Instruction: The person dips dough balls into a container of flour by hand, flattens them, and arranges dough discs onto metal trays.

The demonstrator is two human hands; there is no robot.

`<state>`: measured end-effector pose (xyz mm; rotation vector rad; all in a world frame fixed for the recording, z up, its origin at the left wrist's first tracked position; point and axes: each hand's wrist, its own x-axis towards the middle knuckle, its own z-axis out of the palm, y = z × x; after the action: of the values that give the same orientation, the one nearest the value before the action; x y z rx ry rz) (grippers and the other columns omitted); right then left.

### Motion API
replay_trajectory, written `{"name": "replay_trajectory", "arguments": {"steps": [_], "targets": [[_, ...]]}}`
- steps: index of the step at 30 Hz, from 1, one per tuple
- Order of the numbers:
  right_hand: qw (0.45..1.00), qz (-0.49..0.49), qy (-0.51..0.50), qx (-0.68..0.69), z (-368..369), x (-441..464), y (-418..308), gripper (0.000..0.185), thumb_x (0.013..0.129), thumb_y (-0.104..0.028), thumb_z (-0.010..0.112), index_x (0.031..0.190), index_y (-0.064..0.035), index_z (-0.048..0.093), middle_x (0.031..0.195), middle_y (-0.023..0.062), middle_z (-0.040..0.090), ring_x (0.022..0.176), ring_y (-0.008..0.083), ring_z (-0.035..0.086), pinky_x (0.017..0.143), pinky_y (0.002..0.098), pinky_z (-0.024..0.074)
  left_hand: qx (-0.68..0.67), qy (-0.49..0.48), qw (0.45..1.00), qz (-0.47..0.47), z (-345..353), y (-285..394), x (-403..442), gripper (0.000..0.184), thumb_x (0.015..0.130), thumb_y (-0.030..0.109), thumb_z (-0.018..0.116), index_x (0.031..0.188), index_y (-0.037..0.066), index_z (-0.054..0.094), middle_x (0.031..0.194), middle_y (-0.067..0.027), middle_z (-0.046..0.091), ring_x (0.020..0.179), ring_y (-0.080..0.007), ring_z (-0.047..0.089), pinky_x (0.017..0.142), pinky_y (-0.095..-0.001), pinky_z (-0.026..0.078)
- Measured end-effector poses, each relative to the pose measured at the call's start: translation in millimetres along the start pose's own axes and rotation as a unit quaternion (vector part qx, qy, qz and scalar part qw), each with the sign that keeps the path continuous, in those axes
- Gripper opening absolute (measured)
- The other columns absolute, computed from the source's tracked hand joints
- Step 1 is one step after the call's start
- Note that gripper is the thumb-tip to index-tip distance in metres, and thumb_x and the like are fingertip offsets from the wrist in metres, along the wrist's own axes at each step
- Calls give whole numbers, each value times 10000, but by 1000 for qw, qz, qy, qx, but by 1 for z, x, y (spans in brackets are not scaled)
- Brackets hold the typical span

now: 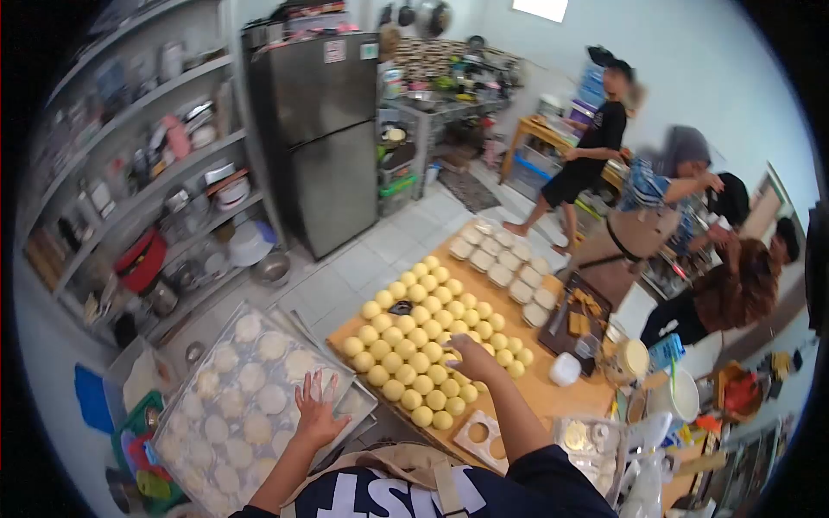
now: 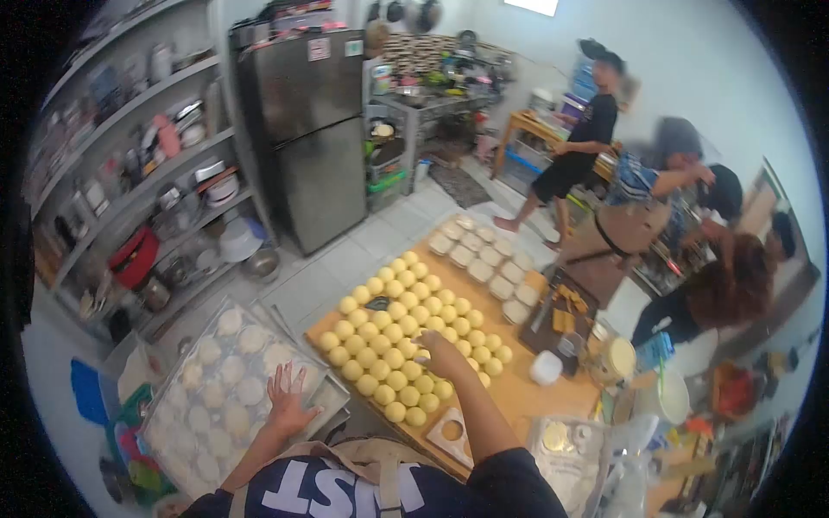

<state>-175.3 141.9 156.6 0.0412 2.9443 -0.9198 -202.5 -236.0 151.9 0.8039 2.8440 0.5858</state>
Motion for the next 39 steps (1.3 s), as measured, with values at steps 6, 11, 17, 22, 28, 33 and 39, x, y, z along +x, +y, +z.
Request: {"name": "replay_trajectory", "arguments": {"steps": [6, 11, 17, 22, 28, 33, 39], "targets": [[997, -68, -26, 29, 49, 115, -4, 426, 759, -138, 700, 1171, -128, 588, 1319, 168, 465, 1224, 334, 436, 1003, 395, 389, -8, 28, 995, -97, -2, -33, -43, 948, 680, 422, 736, 1445, 142, 251, 1486, -232, 147, 1378, -429, 55, 1076, -602, 52], [991, -133, -18, -22, 86, 180, -24, 413, 730, -71, 650, 1138, -103, 590, 1309, 149, 484, 1181, 347, 470, 982, 410, 412, -4, 69, 991, -113, 3, -51, -62, 960, 665, 404, 750, 1433, 101, 259, 1482, -243, 137, 1376, -433, 57, 1074, -589, 72], [986, -109, -65, -107, 122, 236, -34, 482, 698, -119, 669, 1171, -118, 576, 1210, 129, 542, 1133, 305, 513, 911, 404, 470, -44, 67, 984, -161, -4, -55, -75, 887, 720, 445, 700, 1430, 118, 281, 1482, -240, 145, 1371, -424, 66, 1077, -576, 52], [966, -91, -135, -202, 132, 260, -44, 454, 702, -135, 684, 1142, -141, 572, 1165, 100, 528, 1101, 273, 534, 890, 381, 491, -45, 83, 981, -167, 2, -67, -86, 880, 728, 437, 694, 1430, 111, 277, 1485, -238, 138, 1371, -424, 70, 1076, -572, 57], [959, -55, -154, -230, 139, 270, -47, 447, 664, -125, 712, 1087, -140, 570, 1152, 102, 517, 1073, 285, 540, 850, 411, 506, -51, 73, 980, -181, -1, -67, -82, 846, 735, 424, 692, 1416, 99, 308, 1480, -242, 153, 1366, -433, 85, 1076, -569, 65], [961, -86, -145, -220, 137, 268, -44, 424, 649, -113, 721, 1044, -128, 567, 1097, 94, 522, 1060, 288, 532, 839, 403, 505, -48, 68, 981, -176, 0, -66, -77, 835, 740, 421, 688, 1409, 88, 318, 1477, -248, 155, 1364, -436, 88, 1076, -566, 68], [972, -112, -128, -162, 116, 267, -55, 442, 641, -86, 717, 1046, -120, 542, 1088, 120, 524, 1064, 305, 526, 833, 412, 501, -48, 75, 982, -165, 1, -67, -76, 836, 742, 426, 685, 1405, 72, 320, 1476, -248, 163, 1361, -437, 93, 1075, -570, 66]]}}
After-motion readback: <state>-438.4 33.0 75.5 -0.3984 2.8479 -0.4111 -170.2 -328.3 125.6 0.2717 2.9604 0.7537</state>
